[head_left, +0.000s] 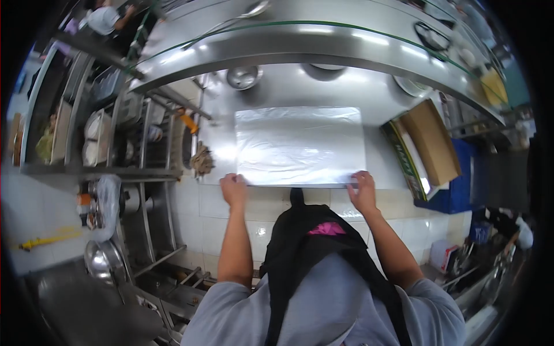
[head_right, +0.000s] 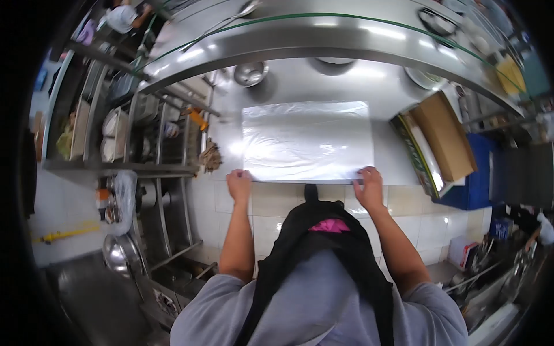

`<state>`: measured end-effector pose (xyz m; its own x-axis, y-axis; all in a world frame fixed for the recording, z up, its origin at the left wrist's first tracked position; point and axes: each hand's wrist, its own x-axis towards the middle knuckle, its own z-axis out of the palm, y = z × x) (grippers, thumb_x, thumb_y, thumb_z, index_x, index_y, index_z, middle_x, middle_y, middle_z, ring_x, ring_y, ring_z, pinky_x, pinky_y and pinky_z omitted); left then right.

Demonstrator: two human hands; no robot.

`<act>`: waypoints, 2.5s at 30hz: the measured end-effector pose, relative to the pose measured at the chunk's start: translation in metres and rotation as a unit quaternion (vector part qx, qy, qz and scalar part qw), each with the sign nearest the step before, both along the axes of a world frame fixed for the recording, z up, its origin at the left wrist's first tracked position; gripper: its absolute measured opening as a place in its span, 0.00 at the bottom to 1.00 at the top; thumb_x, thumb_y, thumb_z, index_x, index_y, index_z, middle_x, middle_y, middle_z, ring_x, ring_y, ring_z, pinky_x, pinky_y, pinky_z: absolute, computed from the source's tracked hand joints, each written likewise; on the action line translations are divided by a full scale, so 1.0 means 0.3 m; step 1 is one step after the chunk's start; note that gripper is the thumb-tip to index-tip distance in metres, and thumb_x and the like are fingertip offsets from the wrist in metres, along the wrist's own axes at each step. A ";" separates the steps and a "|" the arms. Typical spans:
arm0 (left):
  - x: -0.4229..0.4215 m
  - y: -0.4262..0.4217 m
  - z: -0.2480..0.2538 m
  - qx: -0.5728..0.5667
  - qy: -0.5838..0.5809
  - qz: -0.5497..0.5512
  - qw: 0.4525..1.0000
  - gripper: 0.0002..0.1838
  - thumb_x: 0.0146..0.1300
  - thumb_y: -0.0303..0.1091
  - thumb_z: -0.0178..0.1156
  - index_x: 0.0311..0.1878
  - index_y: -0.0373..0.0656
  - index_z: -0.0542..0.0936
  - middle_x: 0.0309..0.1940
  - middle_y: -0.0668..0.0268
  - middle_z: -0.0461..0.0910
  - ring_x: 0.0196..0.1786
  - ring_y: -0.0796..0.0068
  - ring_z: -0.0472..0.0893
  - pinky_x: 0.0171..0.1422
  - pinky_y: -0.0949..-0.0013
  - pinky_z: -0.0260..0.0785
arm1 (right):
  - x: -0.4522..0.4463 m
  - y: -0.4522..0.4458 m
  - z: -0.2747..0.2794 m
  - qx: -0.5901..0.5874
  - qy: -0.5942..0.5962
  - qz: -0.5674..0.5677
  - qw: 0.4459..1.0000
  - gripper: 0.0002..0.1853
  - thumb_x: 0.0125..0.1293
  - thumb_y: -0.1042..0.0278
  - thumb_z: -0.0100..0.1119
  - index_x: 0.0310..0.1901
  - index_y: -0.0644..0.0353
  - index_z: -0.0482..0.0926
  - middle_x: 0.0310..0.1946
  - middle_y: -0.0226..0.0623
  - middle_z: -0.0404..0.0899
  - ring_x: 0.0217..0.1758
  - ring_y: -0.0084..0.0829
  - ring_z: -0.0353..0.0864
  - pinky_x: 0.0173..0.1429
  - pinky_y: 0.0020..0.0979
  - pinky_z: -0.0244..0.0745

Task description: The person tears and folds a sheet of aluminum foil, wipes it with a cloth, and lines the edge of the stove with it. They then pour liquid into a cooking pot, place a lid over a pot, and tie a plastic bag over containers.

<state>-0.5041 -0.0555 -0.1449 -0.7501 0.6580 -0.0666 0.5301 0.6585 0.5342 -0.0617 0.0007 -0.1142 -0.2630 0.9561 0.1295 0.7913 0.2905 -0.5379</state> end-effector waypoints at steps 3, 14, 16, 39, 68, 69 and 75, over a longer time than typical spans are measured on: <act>-0.081 0.017 -0.084 -0.054 -0.010 -0.037 0.998 0.10 0.61 0.35 0.63 0.40 0.39 0.84 0.39 0.50 0.82 0.44 0.48 0.83 0.51 0.52 0.75 | 0.015 -0.008 0.014 -0.006 -0.013 -0.003 1.000 0.22 0.56 0.64 0.71 0.52 0.58 0.78 0.56 0.47 0.73 0.62 0.50 0.72 0.65 0.49 0.66; -0.106 0.074 0.109 0.015 -0.228 -0.058 0.972 0.10 0.66 0.26 0.57 0.50 0.43 0.78 0.30 0.60 0.81 0.31 0.67 0.82 0.34 0.64 0.76 | 0.081 -0.023 0.028 -0.003 -0.049 0.021 0.999 0.35 0.51 0.55 0.77 0.60 0.54 0.75 0.64 0.47 0.67 0.73 0.49 0.63 0.72 0.53 0.56; -0.111 0.091 0.166 0.039 -0.331 -0.030 0.942 0.13 0.67 0.25 0.56 0.54 0.47 0.78 0.31 0.66 0.79 0.30 0.74 0.79 0.30 0.72 0.75 | 0.084 -0.006 0.022 -0.004 -0.051 0.024 0.998 0.33 0.51 0.55 0.76 0.59 0.54 0.76 0.65 0.45 0.67 0.73 0.48 0.62 0.72 0.54 0.56; -0.332 0.333 0.080 -0.051 -0.433 -0.179 0.882 0.09 0.72 0.38 0.63 0.39 0.42 0.82 0.25 0.76 0.73 0.26 0.86 0.67 0.30 0.77 0.59 | 0.130 0.526 0.014 -0.390 0.323 -0.168 0.846 0.10 0.68 0.59 0.69 0.41 0.55 0.84 0.26 0.22 0.77 0.26 0.13 0.67 0.30 0.21 0.61; -0.306 0.333 0.068 -0.024 -0.533 -0.126 0.836 0.25 0.59 0.27 0.73 0.59 0.43 0.76 0.31 0.76 0.80 0.24 0.91 0.67 0.24 0.83 0.52 | 0.046 0.592 -0.121 -0.173 0.123 -0.221 0.952 0.16 0.64 0.55 0.68 0.37 0.64 0.87 0.28 0.39 0.87 0.30 0.31 0.84 0.38 0.34 0.76; -0.310 0.327 0.072 -0.017 -0.548 -0.135 0.826 0.25 0.59 0.27 0.73 0.59 0.43 0.76 0.31 0.77 0.80 0.24 0.91 0.67 0.25 0.83 0.53 | 0.046 0.592 -0.124 -0.172 0.129 -0.223 0.951 0.17 0.64 0.55 0.68 0.37 0.64 0.87 0.28 0.39 0.87 0.30 0.30 0.84 0.39 0.34 0.76; -0.343 0.293 0.030 -0.025 -0.519 -0.171 0.837 0.15 0.61 0.26 0.71 0.50 0.44 0.81 0.29 0.78 0.80 0.25 0.90 0.68 0.27 0.82 0.55 | 0.044 0.578 -0.083 -0.226 0.230 -0.227 0.919 0.16 0.69 0.56 0.66 0.38 0.63 0.85 0.28 0.30 0.83 0.29 0.25 0.79 0.37 0.28 0.74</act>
<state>-0.6070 0.0323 -0.1360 -0.0391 0.7994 -0.5995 -0.0401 0.5982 0.8003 -0.0485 0.1742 -0.1391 0.1589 0.9375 -0.3095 0.4352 -0.3479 -0.8304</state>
